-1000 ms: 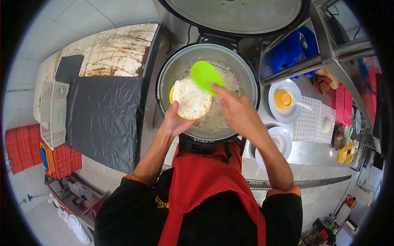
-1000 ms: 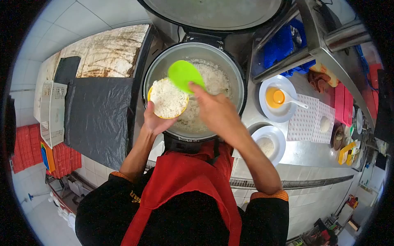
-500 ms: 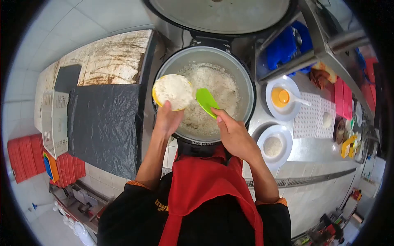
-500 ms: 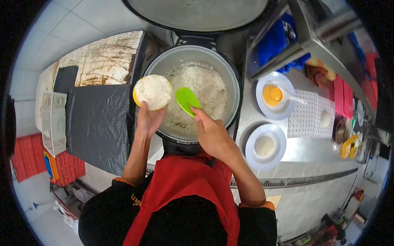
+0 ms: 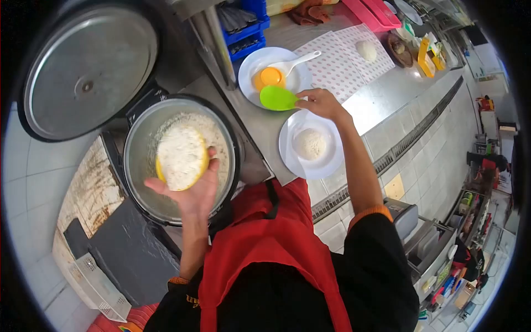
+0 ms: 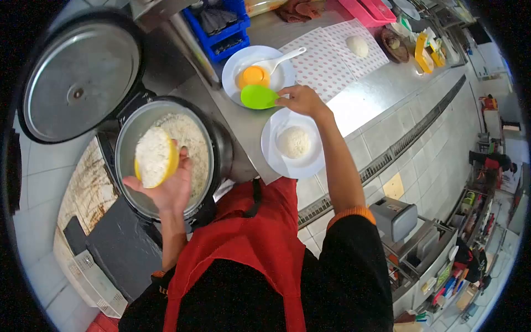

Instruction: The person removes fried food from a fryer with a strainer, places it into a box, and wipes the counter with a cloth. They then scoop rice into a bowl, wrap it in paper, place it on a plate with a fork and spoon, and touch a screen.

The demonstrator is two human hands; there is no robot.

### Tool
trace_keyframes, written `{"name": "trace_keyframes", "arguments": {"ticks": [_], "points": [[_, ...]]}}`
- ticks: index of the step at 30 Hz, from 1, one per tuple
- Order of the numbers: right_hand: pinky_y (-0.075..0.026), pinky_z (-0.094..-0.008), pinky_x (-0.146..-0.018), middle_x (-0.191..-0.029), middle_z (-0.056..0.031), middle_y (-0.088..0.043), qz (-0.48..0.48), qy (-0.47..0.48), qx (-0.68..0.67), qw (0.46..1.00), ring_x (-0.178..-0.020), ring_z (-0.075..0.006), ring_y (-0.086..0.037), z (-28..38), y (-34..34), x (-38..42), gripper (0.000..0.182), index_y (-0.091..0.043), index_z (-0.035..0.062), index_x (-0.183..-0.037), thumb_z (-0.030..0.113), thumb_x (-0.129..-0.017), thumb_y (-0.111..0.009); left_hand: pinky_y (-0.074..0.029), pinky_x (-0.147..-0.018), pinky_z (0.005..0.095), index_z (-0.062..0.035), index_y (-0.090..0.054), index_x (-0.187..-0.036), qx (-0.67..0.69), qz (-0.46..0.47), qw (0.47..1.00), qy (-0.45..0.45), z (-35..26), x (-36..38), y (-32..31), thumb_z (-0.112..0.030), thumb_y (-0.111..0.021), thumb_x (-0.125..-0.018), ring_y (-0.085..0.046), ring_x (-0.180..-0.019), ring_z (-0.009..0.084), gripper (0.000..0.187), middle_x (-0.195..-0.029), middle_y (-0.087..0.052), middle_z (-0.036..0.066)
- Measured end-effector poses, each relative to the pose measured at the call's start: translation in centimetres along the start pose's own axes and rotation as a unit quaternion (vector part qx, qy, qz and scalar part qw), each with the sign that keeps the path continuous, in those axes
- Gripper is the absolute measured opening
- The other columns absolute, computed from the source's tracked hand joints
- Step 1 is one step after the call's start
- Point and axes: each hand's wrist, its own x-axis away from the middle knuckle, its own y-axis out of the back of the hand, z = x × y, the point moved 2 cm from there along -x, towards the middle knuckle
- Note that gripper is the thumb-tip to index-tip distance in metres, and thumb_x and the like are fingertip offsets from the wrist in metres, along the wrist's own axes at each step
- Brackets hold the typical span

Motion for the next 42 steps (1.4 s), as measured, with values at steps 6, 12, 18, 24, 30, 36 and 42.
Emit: {"name": "trace_keyframes", "arguments": {"ticks": [6,12,18,24,30,36,42], "points": [[-0.046,-0.0381,-0.086,-0.1,-0.0139,-0.065,0.102,0.091,0.171,0.976,-0.096,-0.0303,-0.06,-2.5,1.8,-6.7,0.039,-0.068,0.014,-0.102,0.039,-0.073,-0.068,-0.036,-0.079,0.0352,-0.0122,-0.043,-0.131,-0.049,0.068,0.992,0.089,9.7,-1.6,-4.3,-0.091,-0.038,-0.058,-0.048,-0.1,0.0238,0.107,-0.114,-0.054,0.007],[-0.049,-0.0436,-0.074,-0.105,-0.0103,-0.061,-0.203,0.208,-0.123,0.949,-0.096,-0.0313,-0.058,-2.6,4.8,-3.1,0.03,-0.064,0.0069,-0.099,0.033,-0.084,-0.061,-0.021,-0.1,0.0409,-0.0156,-0.037,-0.136,-0.091,-0.02,0.994,0.058,20.2,-6.1,-7.4,-0.092,-0.028,-0.062,-0.035,-0.12,0.0234,0.107,-0.13,-0.045,0.003],[-0.054,-0.0364,-0.078,-0.113,-0.0118,-0.056,0.195,-0.024,-0.765,0.613,-0.106,-0.0201,-0.056,-4.1,7.6,4.3,0.042,-0.053,-0.0027,-0.114,0.034,-0.093,-0.052,-0.021,-0.105,0.0451,-0.0184,-0.027,-0.141,-0.226,0.058,0.972,-0.036,30.8,-9.5,-8.8,-0.083,-0.028,-0.074,-0.031,-0.126,0.0237,0.093,-0.141,-0.035,0.005],[-0.048,-0.0377,-0.093,-0.13,-0.0144,-0.046,-0.06,-0.049,-0.666,0.742,-0.117,-0.0259,-0.049,-11.2,12.2,1.0,0.044,-0.045,0.0017,-0.125,0.024,-0.089,-0.059,-0.036,-0.101,0.0414,-0.0134,-0.028,-0.139,-0.348,0.016,0.933,-0.091,31.8,-10.7,-13.1,-0.053,-0.034,-0.094,-0.044,-0.12,0.0229,0.06,-0.135,-0.04,0.011],[-0.042,-0.0389,-0.095,-0.121,-0.0186,-0.052,-0.148,0.208,-0.246,0.935,-0.114,-0.0346,-0.048,-16.3,9.1,-5.2,0.036,-0.053,-0.0009,-0.111,0.004,-0.076,-0.063,-0.046,-0.083,0.0337,0.0,-0.04,-0.123,-0.522,-0.126,0.739,-0.406,12.2,-6.3,-15.8,-0.028,-0.05,-0.093,-0.053,-0.098,0.0184,0.042,-0.114,-0.051,0.012],[-0.042,-0.0423,-0.091,-0.105,-0.0162,-0.054,-0.148,0.25,0.106,0.951,-0.109,-0.0342,-0.047,-13.9,8.9,-6.2,0.029,-0.056,-0.0005,-0.097,-0.006,-0.069,-0.056,-0.042,-0.091,0.0346,0.0084,-0.048,-0.118,-0.696,-0.214,0.282,-0.625,-14.8,-6.5,-23.4,-0.026,-0.07,-0.08,-0.052,-0.108,0.0265,0.056,-0.121,-0.05,0.02],[-0.039,-0.0436,-0.094,-0.108,-0.0194,-0.053,-0.213,0.466,-0.129,0.849,-0.107,-0.0373,-0.048,-4.2,4.4,-6.4,0.019,-0.055,0.0001,-0.09,-0.003,-0.071,-0.054,-0.039,-0.095,0.04,-0.0025,-0.047,-0.129,-0.819,-0.17,-0.258,-0.484,-36.7,-13.8,-21.9,-0.044,-0.057,-0.086,-0.047,-0.117,0.0373,0.061,-0.128,-0.048,0.021]]}}
